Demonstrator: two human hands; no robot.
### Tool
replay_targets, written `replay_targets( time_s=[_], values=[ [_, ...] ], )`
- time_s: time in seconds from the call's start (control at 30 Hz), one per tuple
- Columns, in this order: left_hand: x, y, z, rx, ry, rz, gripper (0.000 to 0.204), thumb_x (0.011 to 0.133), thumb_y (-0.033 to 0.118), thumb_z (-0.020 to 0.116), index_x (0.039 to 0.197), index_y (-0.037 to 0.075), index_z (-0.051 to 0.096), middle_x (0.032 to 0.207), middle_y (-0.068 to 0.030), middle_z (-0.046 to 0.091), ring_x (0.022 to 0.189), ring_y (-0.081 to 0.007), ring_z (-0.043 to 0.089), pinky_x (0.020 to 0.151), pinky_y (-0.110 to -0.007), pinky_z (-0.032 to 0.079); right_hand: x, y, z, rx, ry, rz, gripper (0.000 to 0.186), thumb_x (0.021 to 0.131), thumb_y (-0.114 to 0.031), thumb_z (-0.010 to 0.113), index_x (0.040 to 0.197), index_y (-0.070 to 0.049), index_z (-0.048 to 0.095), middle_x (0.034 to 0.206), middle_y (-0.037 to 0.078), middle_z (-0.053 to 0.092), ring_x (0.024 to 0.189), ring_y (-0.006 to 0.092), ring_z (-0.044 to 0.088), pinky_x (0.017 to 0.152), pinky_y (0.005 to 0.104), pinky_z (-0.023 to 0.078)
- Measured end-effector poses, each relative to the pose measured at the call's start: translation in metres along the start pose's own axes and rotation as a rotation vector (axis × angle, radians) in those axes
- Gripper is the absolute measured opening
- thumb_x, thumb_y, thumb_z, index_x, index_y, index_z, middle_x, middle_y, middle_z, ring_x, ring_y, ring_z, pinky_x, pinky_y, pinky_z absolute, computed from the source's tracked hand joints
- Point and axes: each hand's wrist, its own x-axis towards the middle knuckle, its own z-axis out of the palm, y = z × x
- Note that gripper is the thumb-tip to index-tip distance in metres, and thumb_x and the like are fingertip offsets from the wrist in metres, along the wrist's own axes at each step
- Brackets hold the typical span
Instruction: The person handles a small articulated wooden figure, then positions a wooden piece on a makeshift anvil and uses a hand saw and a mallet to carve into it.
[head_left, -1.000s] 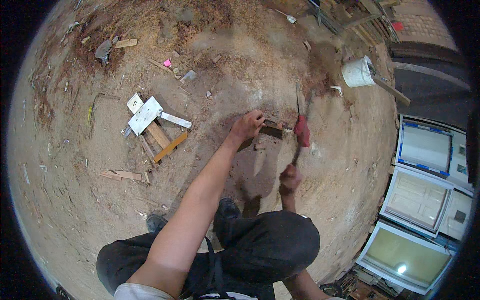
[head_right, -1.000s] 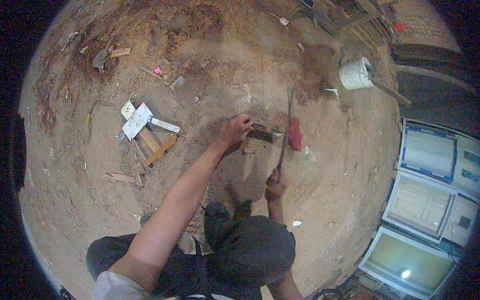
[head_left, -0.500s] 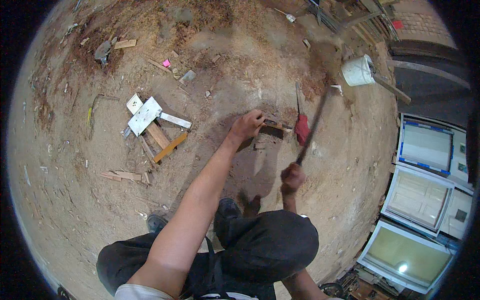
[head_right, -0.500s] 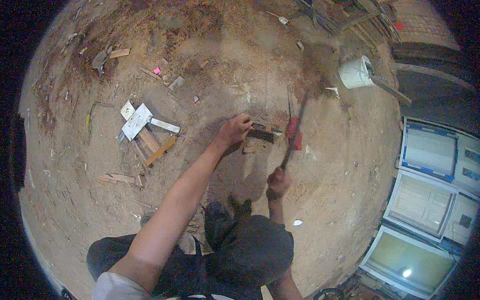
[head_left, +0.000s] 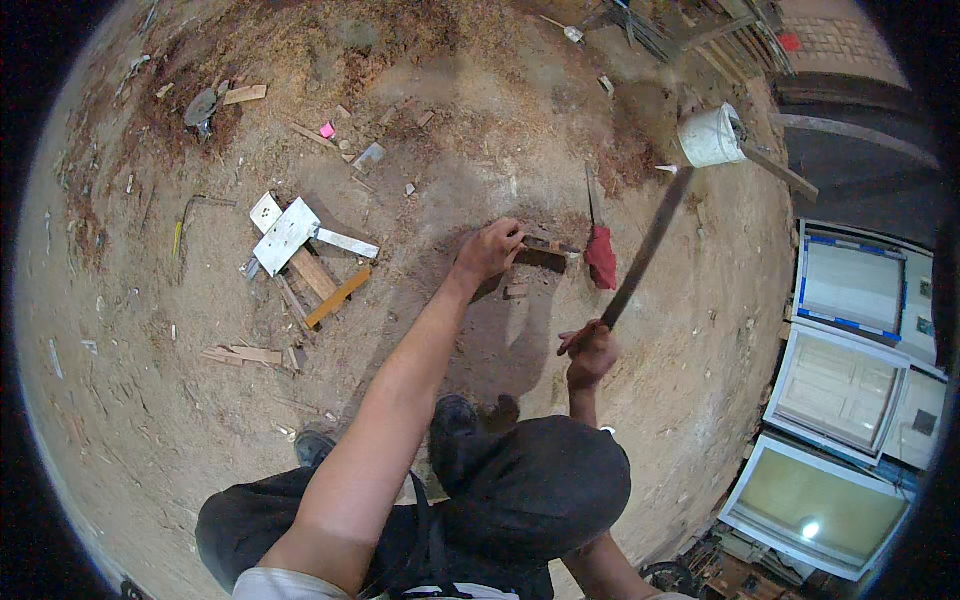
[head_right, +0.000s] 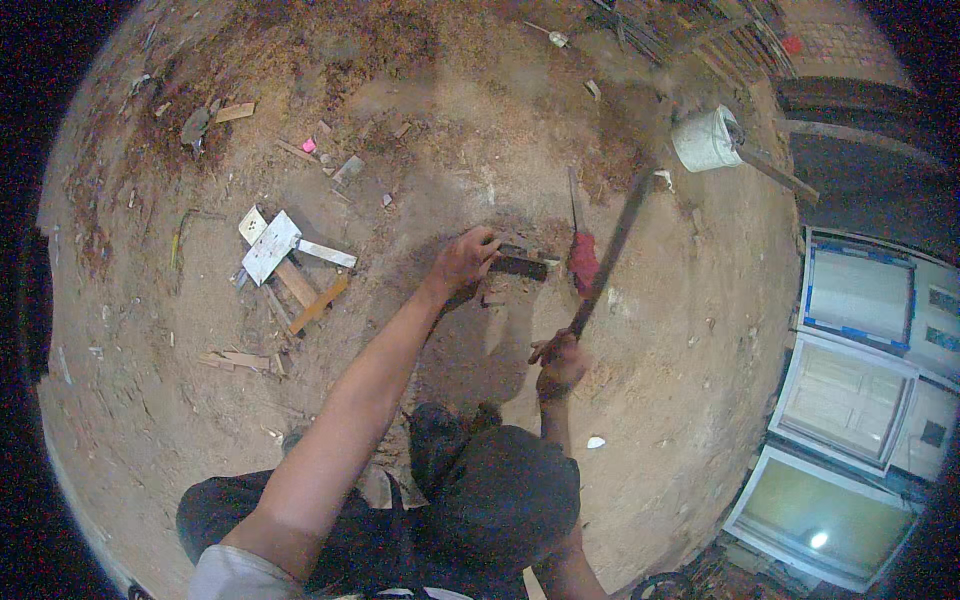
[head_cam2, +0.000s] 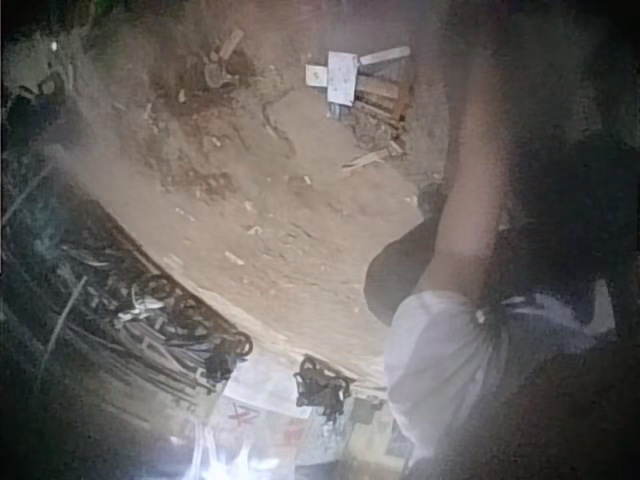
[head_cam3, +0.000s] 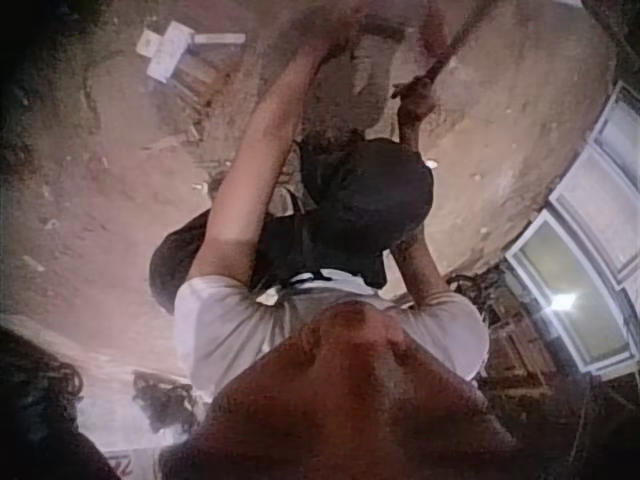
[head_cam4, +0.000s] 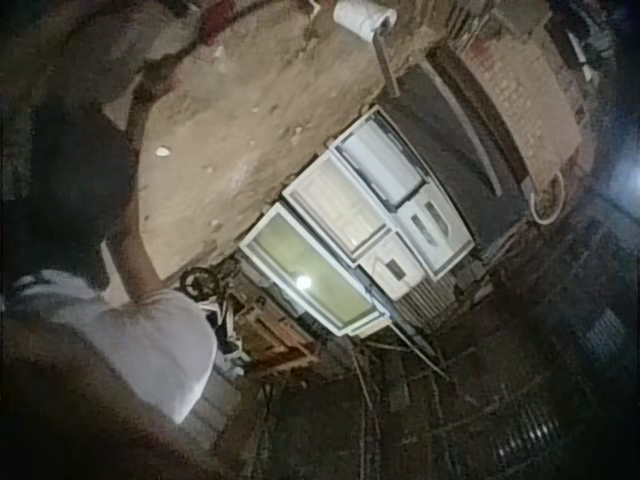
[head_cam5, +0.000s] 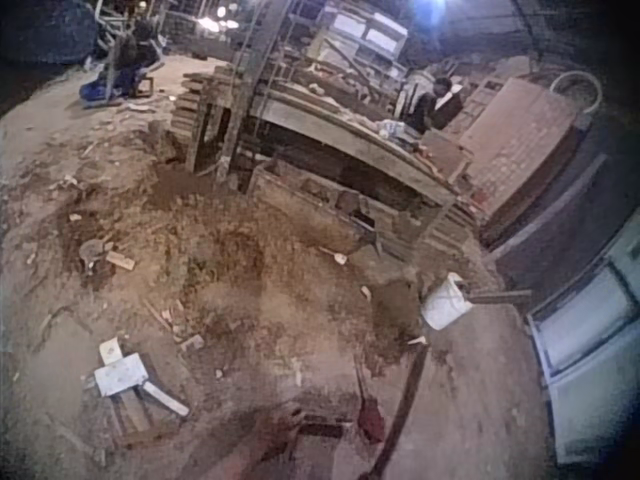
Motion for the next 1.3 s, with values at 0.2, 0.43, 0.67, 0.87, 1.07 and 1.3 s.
replay_targets(
  time_s=[0.2, 0.43, 0.67, 0.87, 1.07, 1.3],
  values=[
    [0.001, -0.009, 0.022, -0.018, -0.070, -0.040, 0.021, 0.079, 0.016, 0.066, 0.097, 0.005, 0.061, 0.099, -0.0102, 0.056, 0.096, -0.0289, 0.057, 0.079, -0.038, 0.051, -0.001, 0.068, -0.036, -0.708, -0.122, 0.460, 0.051, 0.095, -0.047, 0.045, 0.062, -0.008, 0.046, 0.053, 0.000, 0.041, 0.040, 0.0108, 0.039, 0.037, 0.0276, 0.035],
    [-0.003, -0.008, 0.009, -0.053, -0.039, -0.036, 0.021, 0.078, 0.018, 0.067, 0.093, 0.004, 0.062, 0.098, -0.0115, 0.057, 0.095, -0.0291, 0.059, 0.080, -0.038, 0.051, 0.006, -0.004, 0.008, -0.278, 0.032, -0.060, 0.049, 0.095, -0.047, 0.044, 0.081, -0.001, 0.051, 0.058, 0.010, 0.056, 0.046, 0.0135, 0.051, 0.040, 0.0241, 0.038],
    [0.008, -0.004, 0.025, -0.098, 0.012, 0.004, 0.021, 0.078, 0.018, 0.068, 0.092, 0.004, 0.062, 0.096, -0.0108, 0.058, 0.092, -0.0292, 0.060, 0.078, -0.037, 0.052, 0.000, 0.067, -0.048, -1.521, -0.284, 0.213, 0.058, 0.095, -0.051, 0.031, 0.068, -0.005, 0.053, 0.057, 0.005, 0.056, 0.058, 0.0281, 0.059, 0.062, 0.0460, 0.048],
    [-0.008, -0.016, 0.026, -0.041, 0.043, 0.004, 0.022, 0.077, 0.021, 0.069, 0.091, 0.007, 0.062, 0.098, -0.0095, 0.057, 0.092, -0.0288, 0.060, 0.075, -0.037, 0.053, -0.001, 0.024, -0.014, -0.598, -0.030, 0.280, 0.049, 0.097, -0.042, 0.040, 0.066, -0.006, 0.051, 0.051, 0.005, 0.050, 0.043, 0.0153, 0.053, 0.041, 0.0306, 0.040],
    [-0.001, -0.015, 0.026, -0.059, 0.035, 0.024, 0.020, 0.079, 0.022, 0.067, 0.093, 0.008, 0.063, 0.098, -0.0088, 0.057, 0.093, -0.0283, 0.060, 0.076, -0.037, 0.052, 0.006, -0.001, 0.001, -0.299, 0.123, 0.039, 0.044, 0.095, -0.041, 0.045, 0.066, -0.008, 0.051, 0.051, 0.005, 0.048, 0.042, 0.0158, 0.049, 0.042, 0.0298, 0.038],
    [-0.001, -0.004, 0.009, 0.098, -0.114, -0.060, 0.024, 0.082, 0.021, 0.064, 0.102, 0.010, 0.063, 0.102, -0.0076, 0.057, 0.096, -0.0271, 0.059, 0.079, -0.037, 0.052, 0.008, 0.029, 0.001, -1.199, -0.181, 0.219, 0.054, 0.095, -0.043, 0.042, 0.078, 0.004, 0.063, 0.067, 0.028, 0.057, 0.061, 0.0416, 0.058, 0.056, 0.0474, 0.042]
  ],
)
